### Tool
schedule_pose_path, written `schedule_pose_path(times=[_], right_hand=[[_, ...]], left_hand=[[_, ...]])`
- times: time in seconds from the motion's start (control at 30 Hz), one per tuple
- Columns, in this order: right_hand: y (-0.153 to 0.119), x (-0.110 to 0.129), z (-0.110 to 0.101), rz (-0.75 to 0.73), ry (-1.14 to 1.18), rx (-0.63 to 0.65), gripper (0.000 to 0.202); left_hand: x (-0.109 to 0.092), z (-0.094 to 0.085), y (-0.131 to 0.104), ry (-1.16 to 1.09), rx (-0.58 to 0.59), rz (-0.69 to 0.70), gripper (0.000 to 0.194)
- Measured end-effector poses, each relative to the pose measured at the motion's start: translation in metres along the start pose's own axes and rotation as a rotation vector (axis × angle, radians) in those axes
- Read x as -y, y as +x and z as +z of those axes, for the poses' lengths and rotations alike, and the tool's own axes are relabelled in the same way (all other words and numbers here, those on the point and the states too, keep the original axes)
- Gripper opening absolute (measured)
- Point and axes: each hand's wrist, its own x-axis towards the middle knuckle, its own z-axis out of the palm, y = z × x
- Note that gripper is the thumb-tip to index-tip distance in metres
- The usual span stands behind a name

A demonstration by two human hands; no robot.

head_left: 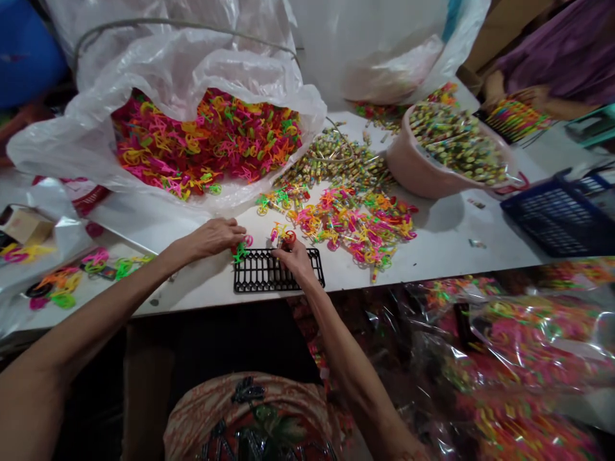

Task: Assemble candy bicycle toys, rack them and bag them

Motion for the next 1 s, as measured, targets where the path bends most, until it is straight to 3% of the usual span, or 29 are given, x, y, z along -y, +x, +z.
schedule_pose_path(times=[0.1, 0.2, 0.33, 0.43, 0.63, 0.73, 0.8, 0.9, 1.0], right_hand=[[-0.001, -0.001, -0.002, -0.008, 0.046, 0.024, 0.017], [-0.002, -0.002, -0.002, -0.014, 0.058, 0.022, 0.019], [-0.001, -0.002, 0.000, -0.024, 0.051, -0.004, 0.019], [-0.002, -0.002, 0.001, -0.016, 0.048, 0.000, 0.019], [-0.002, -0.004, 0.002, -0.030, 0.039, -0.010, 0.019], [-0.002, -0.007, 0.002, -0.039, 0.048, -0.025, 0.019], [-0.001, -0.008, 0.002, -0.045, 0.055, -0.035, 0.020], [-0.001, -0.009, 0.002, -0.044, 0.062, -0.029, 0.021], [-0.001, -0.010, 0.002, -0.043, 0.068, -0.014, 0.023]], left_hand=[[0.011, -0.004, -0.017, -0.177, 0.032, 0.038, 0.009], [0.004, 0.002, -0.036, -0.467, -0.129, -0.163, 0.018], [-0.026, 0.023, -0.051, -0.830, -0.376, -0.444, 0.023], [-0.046, 0.038, -0.052, -0.977, -0.528, -0.609, 0.026], [-0.060, 0.045, -0.046, -1.038, -0.873, -0.821, 0.024], [-0.062, 0.042, -0.044, -1.204, -1.057, -0.861, 0.025], [-0.062, 0.040, -0.043, -1.346, -1.088, -0.847, 0.030], [-0.063, 0.039, -0.042, -1.449, -0.987, -0.802, 0.035], [-0.064, 0.038, -0.043, -1.282, -0.974, -0.765, 0.032]])
